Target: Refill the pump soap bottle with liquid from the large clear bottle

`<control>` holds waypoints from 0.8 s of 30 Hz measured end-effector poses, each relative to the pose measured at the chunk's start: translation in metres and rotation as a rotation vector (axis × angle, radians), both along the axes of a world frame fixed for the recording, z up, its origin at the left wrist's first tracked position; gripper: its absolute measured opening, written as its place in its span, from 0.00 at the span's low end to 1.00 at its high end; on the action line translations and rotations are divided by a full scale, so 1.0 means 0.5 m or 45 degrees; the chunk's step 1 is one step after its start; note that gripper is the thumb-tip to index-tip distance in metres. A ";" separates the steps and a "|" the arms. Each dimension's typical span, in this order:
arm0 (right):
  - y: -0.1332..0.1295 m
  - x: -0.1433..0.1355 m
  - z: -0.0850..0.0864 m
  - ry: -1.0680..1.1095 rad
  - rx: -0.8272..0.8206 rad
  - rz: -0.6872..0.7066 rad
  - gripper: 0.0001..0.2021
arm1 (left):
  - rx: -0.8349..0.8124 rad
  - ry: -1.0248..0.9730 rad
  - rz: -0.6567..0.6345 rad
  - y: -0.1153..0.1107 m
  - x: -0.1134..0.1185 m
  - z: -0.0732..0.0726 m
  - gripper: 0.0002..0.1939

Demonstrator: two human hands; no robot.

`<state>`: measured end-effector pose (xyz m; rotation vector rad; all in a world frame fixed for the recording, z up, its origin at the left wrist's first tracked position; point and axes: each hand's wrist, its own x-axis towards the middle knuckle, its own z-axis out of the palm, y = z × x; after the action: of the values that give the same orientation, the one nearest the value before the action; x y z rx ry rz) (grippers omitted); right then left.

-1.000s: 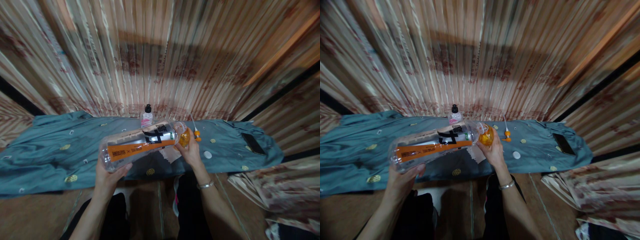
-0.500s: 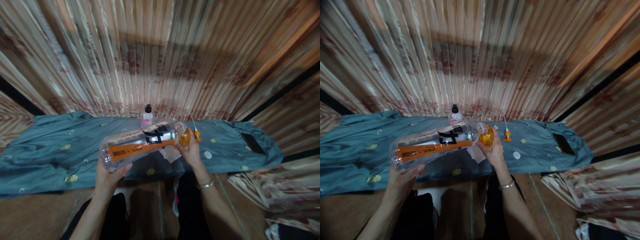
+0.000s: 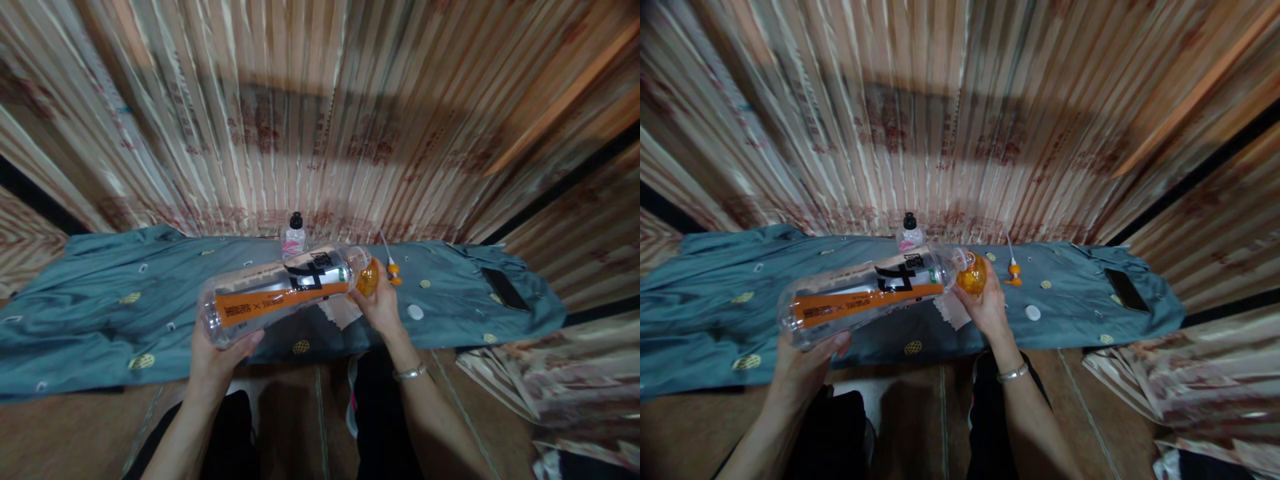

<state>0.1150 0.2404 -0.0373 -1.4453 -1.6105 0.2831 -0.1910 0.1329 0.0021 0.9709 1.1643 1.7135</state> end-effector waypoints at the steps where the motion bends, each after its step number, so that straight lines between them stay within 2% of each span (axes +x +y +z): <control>1: 0.000 0.000 0.000 0.001 0.006 0.001 0.50 | 0.002 0.001 -0.011 0.001 -0.003 -0.002 0.33; 8: -0.001 -0.002 0.004 0.026 0.001 0.007 0.50 | -0.002 -0.006 -0.021 0.004 -0.014 -0.007 0.32; 17: -0.001 0.000 0.005 0.017 -0.015 0.007 0.51 | -0.050 -0.039 0.086 -0.013 0.025 0.023 0.33; 24: 0.000 0.001 -0.001 0.025 0.007 0.007 0.53 | -0.005 -0.011 0.043 -0.003 0.017 0.016 0.38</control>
<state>0.1154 0.2404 -0.0380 -1.4298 -1.5985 0.2951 -0.1826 0.1314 0.0099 0.9455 1.1848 1.7396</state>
